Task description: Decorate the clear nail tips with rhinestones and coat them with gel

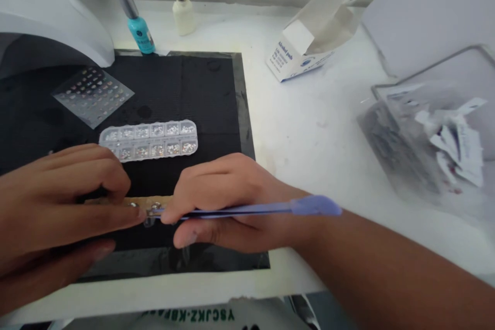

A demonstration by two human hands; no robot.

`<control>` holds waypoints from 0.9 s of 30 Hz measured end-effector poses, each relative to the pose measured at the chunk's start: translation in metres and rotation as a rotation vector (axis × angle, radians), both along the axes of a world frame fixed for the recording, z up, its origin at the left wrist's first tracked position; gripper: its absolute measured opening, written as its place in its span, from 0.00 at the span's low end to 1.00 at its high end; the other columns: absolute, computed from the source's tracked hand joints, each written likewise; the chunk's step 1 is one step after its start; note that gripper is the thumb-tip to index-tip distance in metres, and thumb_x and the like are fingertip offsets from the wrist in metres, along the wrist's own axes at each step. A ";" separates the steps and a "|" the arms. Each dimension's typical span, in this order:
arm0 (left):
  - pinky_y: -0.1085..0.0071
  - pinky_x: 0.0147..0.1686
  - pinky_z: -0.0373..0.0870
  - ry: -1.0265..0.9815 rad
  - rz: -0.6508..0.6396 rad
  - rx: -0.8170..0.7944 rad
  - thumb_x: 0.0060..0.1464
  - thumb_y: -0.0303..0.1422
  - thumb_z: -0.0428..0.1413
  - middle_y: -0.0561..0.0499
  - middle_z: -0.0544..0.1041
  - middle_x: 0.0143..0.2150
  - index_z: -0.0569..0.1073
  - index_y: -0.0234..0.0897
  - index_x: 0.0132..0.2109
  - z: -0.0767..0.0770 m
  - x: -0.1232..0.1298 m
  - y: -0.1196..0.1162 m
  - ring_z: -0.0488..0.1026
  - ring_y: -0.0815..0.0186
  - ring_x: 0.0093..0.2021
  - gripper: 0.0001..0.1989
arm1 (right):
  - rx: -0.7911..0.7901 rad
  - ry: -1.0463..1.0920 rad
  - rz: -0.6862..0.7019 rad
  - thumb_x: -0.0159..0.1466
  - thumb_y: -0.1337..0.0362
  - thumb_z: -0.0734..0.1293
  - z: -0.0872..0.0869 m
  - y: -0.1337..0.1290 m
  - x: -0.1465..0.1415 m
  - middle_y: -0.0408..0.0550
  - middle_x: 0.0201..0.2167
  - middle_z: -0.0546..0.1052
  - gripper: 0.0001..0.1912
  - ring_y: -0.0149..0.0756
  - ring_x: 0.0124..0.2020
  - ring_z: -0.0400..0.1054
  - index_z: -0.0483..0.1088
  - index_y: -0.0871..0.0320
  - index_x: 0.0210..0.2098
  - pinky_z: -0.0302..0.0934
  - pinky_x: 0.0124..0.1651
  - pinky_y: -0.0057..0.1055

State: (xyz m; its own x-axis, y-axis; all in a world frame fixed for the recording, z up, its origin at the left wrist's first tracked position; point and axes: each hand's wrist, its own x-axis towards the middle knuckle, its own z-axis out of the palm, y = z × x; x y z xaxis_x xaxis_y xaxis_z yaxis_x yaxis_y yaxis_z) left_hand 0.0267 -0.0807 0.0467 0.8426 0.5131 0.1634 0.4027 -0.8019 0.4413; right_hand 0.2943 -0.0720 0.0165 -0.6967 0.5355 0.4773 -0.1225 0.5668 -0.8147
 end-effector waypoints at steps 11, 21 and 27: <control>0.63 0.35 0.60 0.030 -0.051 -0.043 0.66 0.27 0.50 0.48 0.67 0.39 0.75 0.40 0.49 0.000 -0.005 -0.001 0.63 0.61 0.35 0.10 | -0.046 -0.002 0.014 0.73 0.63 0.66 -0.001 0.003 0.001 0.54 0.32 0.81 0.13 0.31 0.36 0.77 0.75 0.69 0.39 0.72 0.41 0.24; 0.60 0.35 0.60 0.040 -0.078 -0.013 0.65 0.26 0.51 0.47 0.68 0.40 0.73 0.38 0.45 -0.003 -0.002 -0.003 0.63 0.60 0.37 0.06 | -0.278 0.143 -0.160 0.72 0.60 0.69 -0.006 0.006 0.010 0.47 0.32 0.79 0.10 0.28 0.33 0.74 0.77 0.62 0.42 0.69 0.35 0.22; 0.59 0.34 0.61 0.043 -0.057 0.003 0.65 0.27 0.50 0.47 0.69 0.38 0.74 0.40 0.46 -0.001 0.000 -0.005 0.63 0.59 0.36 0.09 | -0.425 0.262 -0.219 0.70 0.57 0.72 -0.010 0.011 0.008 0.45 0.29 0.80 0.12 0.26 0.25 0.72 0.77 0.61 0.38 0.67 0.28 0.21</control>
